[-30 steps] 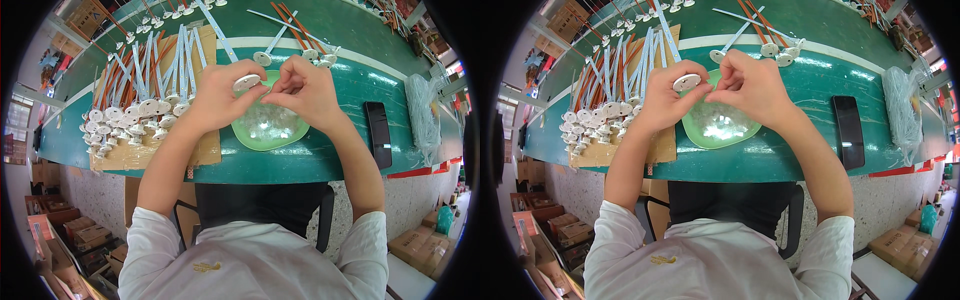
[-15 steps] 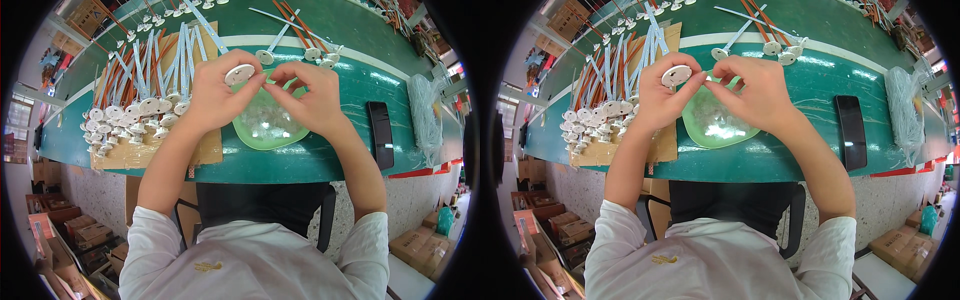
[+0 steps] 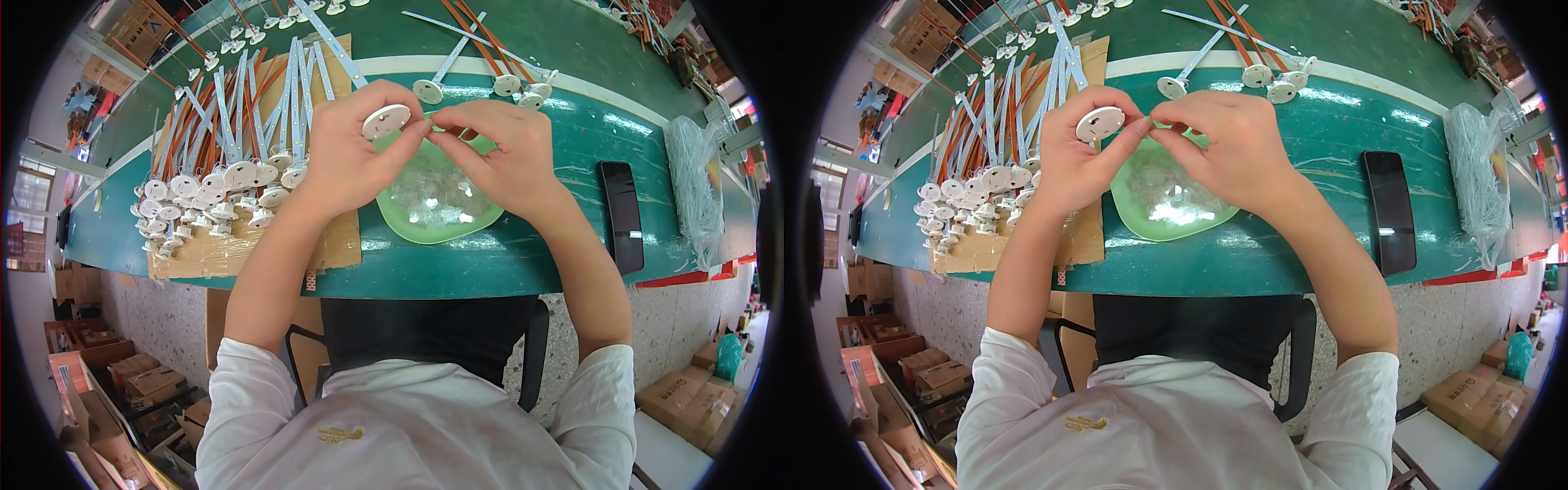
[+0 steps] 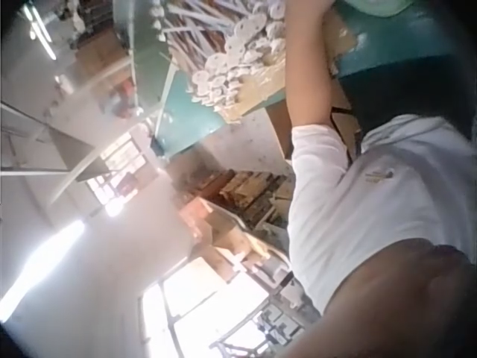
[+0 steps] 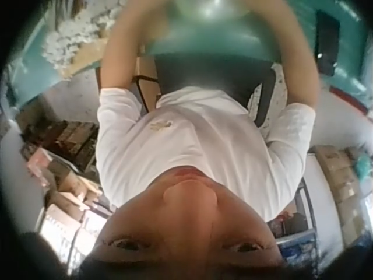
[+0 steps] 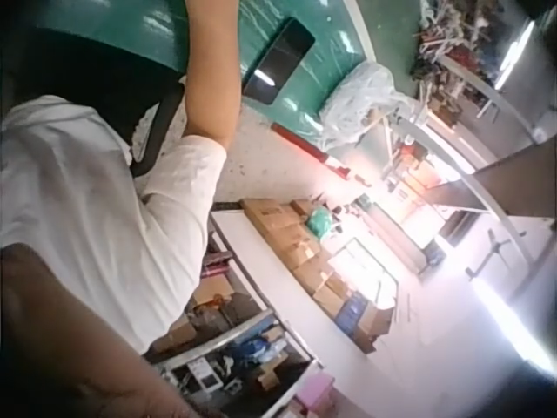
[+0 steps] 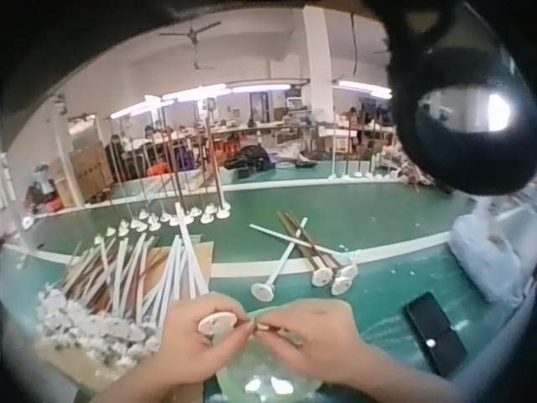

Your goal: Assembling plastic components by attaching circular bases to long stems at a manufacturing workbench.

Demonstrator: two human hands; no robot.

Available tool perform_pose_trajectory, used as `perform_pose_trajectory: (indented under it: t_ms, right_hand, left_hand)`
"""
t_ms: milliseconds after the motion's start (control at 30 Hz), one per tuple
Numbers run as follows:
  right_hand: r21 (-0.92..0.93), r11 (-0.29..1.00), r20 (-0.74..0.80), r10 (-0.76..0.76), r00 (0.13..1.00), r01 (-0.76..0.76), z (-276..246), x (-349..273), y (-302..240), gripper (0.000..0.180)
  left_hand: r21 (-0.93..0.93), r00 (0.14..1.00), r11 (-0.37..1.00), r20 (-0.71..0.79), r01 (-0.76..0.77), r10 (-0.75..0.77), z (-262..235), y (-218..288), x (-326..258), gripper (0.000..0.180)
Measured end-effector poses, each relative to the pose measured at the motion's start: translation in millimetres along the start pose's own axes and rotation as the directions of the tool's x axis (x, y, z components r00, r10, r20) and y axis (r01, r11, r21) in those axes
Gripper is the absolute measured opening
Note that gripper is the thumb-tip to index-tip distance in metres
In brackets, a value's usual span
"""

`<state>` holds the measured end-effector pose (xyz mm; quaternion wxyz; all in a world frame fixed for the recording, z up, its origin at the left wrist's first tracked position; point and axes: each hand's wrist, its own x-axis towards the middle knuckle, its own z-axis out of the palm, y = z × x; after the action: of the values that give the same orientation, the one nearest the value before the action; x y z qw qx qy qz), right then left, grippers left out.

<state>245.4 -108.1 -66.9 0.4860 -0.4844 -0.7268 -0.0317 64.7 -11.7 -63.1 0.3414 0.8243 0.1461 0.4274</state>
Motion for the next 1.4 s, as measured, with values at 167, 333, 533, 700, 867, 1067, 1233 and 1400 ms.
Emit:
perform_pose_trajectory:
  t_ms: [167,333,533,700,867,1067,1233,1400]
  right_hand:
    - [-0.026,1.000,-0.008,0.009,1.000,-0.009,-1,0,-1,0.015]
    - [-0.088,0.995,-0.003,-0.056,0.998,0.056,0,0,0,0.015]
    - [-0.119,0.991,-0.016,-0.061,0.998,0.059,1,-1,0,0.015]
    - [-0.091,0.996,0.053,0.023,0.998,-0.018,-2,-2,-1,0.013]
    - [0.216,0.901,0.161,0.347,0.924,-0.376,-5,1,-7,0.010]
    - [0.120,0.974,-0.100,0.205,0.974,-0.192,-2,1,-18,0.008]
    - [-0.075,0.995,-0.171,-0.071,0.983,0.059,12,-2,-11,0.009]
    - [-0.048,0.996,-0.179,-0.078,0.981,0.070,15,-2,-10,0.011]
  left_hand:
    - [0.009,1.000,1.000,-0.017,0.013,-0.013,-1,3,0,0.010]
    - [0.022,1.000,1.000,-0.015,0.021,-0.021,-1,3,0,0.010]
    - [-0.004,0.998,0.999,-0.027,0.051,-0.051,1,2,-1,0.010]
    - [0.007,0.999,0.999,-0.021,0.046,-0.046,2,0,0,0.010]
    - [0.005,0.998,0.999,-0.015,0.053,-0.053,1,2,0,0.010]
    - [-0.137,0.998,0.991,0.056,0.000,0.008,8,-3,-3,0.040]
    - [0.027,0.978,0.987,0.136,-0.160,0.155,15,-5,-6,0.067]
    - [0.173,0.984,0.985,0.180,-0.016,-0.016,11,5,-9,0.065]
